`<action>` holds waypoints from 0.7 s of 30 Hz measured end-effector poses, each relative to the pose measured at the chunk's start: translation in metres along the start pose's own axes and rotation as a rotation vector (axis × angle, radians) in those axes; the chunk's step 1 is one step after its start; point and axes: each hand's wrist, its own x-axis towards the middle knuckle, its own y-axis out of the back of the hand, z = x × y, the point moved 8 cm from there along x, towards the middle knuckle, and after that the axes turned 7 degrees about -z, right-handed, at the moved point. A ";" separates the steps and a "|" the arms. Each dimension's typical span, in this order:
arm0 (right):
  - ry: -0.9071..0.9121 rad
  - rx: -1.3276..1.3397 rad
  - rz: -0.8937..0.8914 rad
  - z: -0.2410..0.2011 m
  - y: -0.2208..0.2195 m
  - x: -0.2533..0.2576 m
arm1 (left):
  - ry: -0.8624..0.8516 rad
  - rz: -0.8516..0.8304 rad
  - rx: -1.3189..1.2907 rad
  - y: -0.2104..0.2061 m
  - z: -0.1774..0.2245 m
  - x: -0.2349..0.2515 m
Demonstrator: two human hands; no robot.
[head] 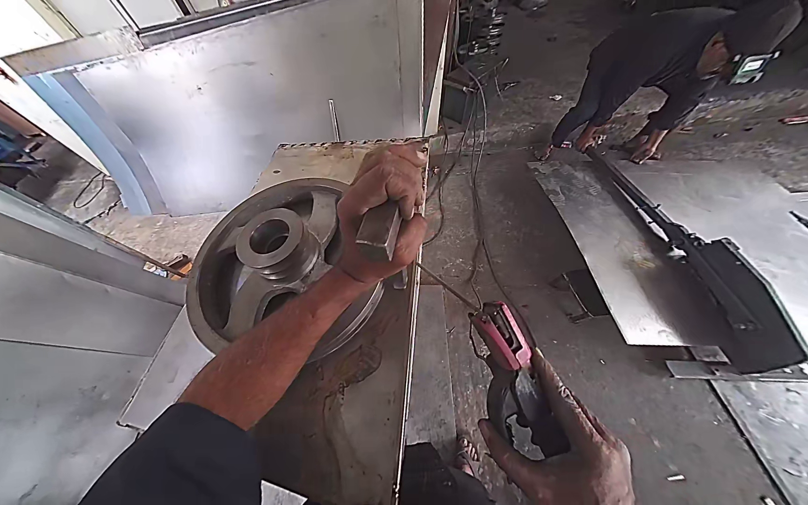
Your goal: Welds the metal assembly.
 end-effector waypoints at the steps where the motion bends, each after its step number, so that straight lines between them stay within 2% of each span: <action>1: -0.003 -0.002 -0.002 0.000 0.000 0.001 | 0.013 -0.003 -0.004 0.000 0.000 0.000; 9: 0.015 0.031 -0.013 0.001 -0.002 0.000 | -0.060 -0.016 -0.024 0.002 -0.002 0.000; 17: -0.005 0.022 -0.036 0.000 -0.001 -0.002 | -0.031 -0.011 -0.021 0.002 -0.002 0.000; 21: -0.014 0.038 -0.045 0.001 -0.001 -0.002 | -0.070 0.007 -0.039 0.002 -0.002 -0.001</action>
